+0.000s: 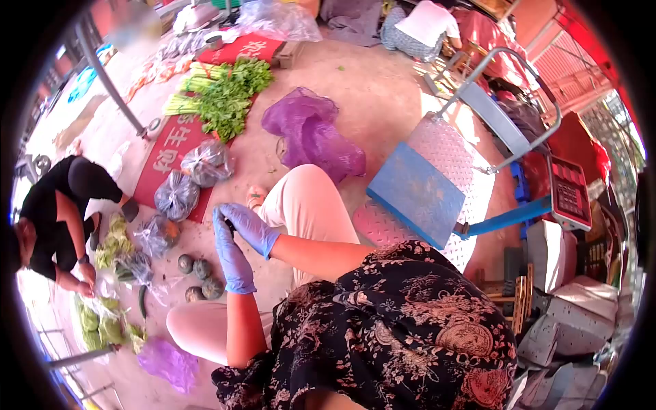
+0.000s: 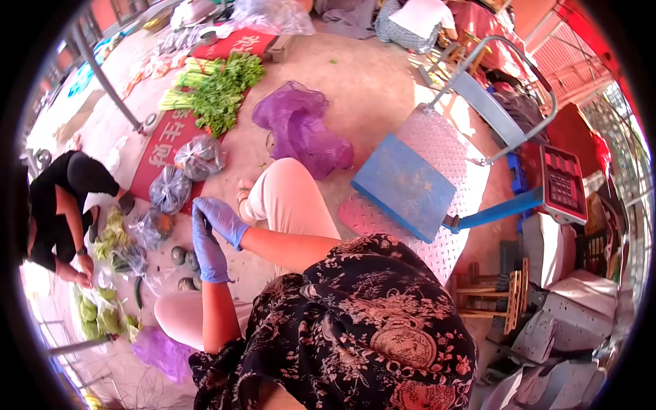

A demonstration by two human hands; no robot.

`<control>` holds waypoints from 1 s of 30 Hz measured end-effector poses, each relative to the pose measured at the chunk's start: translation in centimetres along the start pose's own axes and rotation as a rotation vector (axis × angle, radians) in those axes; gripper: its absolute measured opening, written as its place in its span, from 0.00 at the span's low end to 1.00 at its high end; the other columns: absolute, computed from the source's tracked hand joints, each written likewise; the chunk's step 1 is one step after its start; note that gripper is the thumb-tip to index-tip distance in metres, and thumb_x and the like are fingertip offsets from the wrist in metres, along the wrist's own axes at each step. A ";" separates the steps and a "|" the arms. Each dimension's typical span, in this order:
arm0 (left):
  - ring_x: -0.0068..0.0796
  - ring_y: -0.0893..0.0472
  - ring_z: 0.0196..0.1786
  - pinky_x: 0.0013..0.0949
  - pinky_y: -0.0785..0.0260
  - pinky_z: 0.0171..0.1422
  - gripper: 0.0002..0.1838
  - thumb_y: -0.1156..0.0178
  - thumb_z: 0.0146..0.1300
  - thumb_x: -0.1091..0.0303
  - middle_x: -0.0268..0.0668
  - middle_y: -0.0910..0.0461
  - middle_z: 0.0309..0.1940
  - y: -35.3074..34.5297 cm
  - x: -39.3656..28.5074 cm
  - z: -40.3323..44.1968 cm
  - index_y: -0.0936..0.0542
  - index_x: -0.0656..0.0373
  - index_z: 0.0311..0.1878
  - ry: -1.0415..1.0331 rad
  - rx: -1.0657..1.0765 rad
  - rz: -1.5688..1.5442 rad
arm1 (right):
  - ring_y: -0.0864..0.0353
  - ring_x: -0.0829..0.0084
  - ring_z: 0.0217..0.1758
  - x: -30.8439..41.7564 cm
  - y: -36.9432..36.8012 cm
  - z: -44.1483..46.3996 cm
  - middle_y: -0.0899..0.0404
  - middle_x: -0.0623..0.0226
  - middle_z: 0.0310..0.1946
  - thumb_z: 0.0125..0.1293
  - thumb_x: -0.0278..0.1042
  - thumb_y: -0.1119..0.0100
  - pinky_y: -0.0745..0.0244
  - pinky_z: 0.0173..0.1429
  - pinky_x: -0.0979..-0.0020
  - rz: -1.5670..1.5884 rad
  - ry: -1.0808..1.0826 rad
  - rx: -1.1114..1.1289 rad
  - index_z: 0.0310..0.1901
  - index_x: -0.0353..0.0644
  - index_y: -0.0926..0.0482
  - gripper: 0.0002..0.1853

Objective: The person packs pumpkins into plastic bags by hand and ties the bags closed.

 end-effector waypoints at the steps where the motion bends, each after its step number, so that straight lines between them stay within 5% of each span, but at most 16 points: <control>1: 0.28 0.42 0.69 0.31 0.54 0.73 0.25 0.63 0.72 0.60 0.39 0.42 0.67 2.1 0.9 -0.9 0.43 0.66 0.67 0.015 -0.070 0.039 | 0.27 0.77 0.36 -0.4 -1.4 -1.0 0.24 0.68 0.32 0.69 0.41 0.56 0.30 0.43 0.73 0.249 -0.001 -0.013 0.40 0.37 0.26 0.15; 3: 0.26 0.38 0.65 0.31 0.49 0.70 0.25 0.61 0.72 0.59 0.37 0.38 0.64 6.0 0.7 -3.5 0.41 0.64 0.66 0.028 -0.177 0.098 | 0.30 0.83 0.37 -0.3 -4.5 -2.5 0.26 0.74 0.33 0.69 0.39 0.53 0.31 0.43 0.78 0.385 -0.160 0.194 0.40 0.38 0.25 0.13; 4: 0.25 0.36 0.63 0.30 0.46 0.68 0.25 0.60 0.72 0.58 0.36 0.36 0.63 7.0 0.5 -4.2 0.39 0.63 0.66 0.035 -0.200 0.112 | 0.27 0.83 0.45 -2.1 -5.7 -3.4 0.25 0.73 0.43 0.69 0.41 0.52 0.30 0.52 0.78 0.345 -0.259 0.282 0.53 0.40 0.28 0.17; 8: 0.21 0.29 0.54 0.29 0.38 0.60 0.24 0.57 0.70 0.56 0.31 0.29 0.54 12.5 1.3 -8.0 0.34 0.60 0.63 0.082 -0.394 -0.052 | 0.25 0.79 0.45 -4.3 -11.0 -5.9 0.24 0.71 0.45 0.69 0.46 0.54 0.30 0.52 0.75 0.345 -0.468 0.479 0.54 0.43 0.28 0.20; 11: 0.21 0.29 0.53 0.28 0.37 0.58 0.24 0.56 0.70 0.57 0.31 0.29 0.54 16.4 1.8 -11.1 0.34 0.60 0.63 -0.021 -0.450 -0.061 | 0.23 0.75 0.46 -5.1 -14.4 -8.6 0.24 0.68 0.47 0.68 0.50 0.57 0.30 0.52 0.73 0.323 -0.603 0.609 0.55 0.44 0.28 0.22; 16: 0.24 0.29 0.58 0.32 0.40 0.61 0.23 0.57 0.69 0.54 0.33 0.27 0.56 19.0 -0.4 -15.4 0.32 0.56 0.62 0.087 -0.567 -0.103 | 0.23 0.72 0.46 -6.3 -18.3 -11.0 0.24 0.66 0.47 0.67 0.51 0.56 0.29 0.51 0.70 0.263 -0.749 0.775 0.55 0.45 0.28 0.23; 25: 0.26 0.29 0.56 0.32 0.40 0.60 0.24 0.57 0.68 0.54 0.35 0.29 0.58 19.2 2.3 -16.4 0.32 0.56 0.62 0.143 -0.531 -0.221 | 0.23 0.79 0.38 -8.5 -16.9 -12.3 0.22 0.70 0.39 0.67 0.54 0.54 0.26 0.45 0.74 0.173 -0.759 0.716 0.50 0.47 0.24 0.21; 30: 0.24 0.26 0.50 0.29 0.35 0.54 0.20 0.52 0.68 0.59 0.35 0.26 0.50 17.1 2.2 -14.4 0.31 0.57 0.59 0.073 -0.458 -0.226 | 0.24 0.83 0.36 -7.6 -15.1 -11.0 0.23 0.74 0.35 0.67 0.53 0.54 0.28 0.39 0.80 0.146 -0.693 0.680 0.46 0.49 0.23 0.19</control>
Point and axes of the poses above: each hand's wrist, its own z-axis towards the middle knuckle, its own y-axis out of the back of the hand, x = y × z, the point moved 6 cm from there along z, towards the middle knuckle
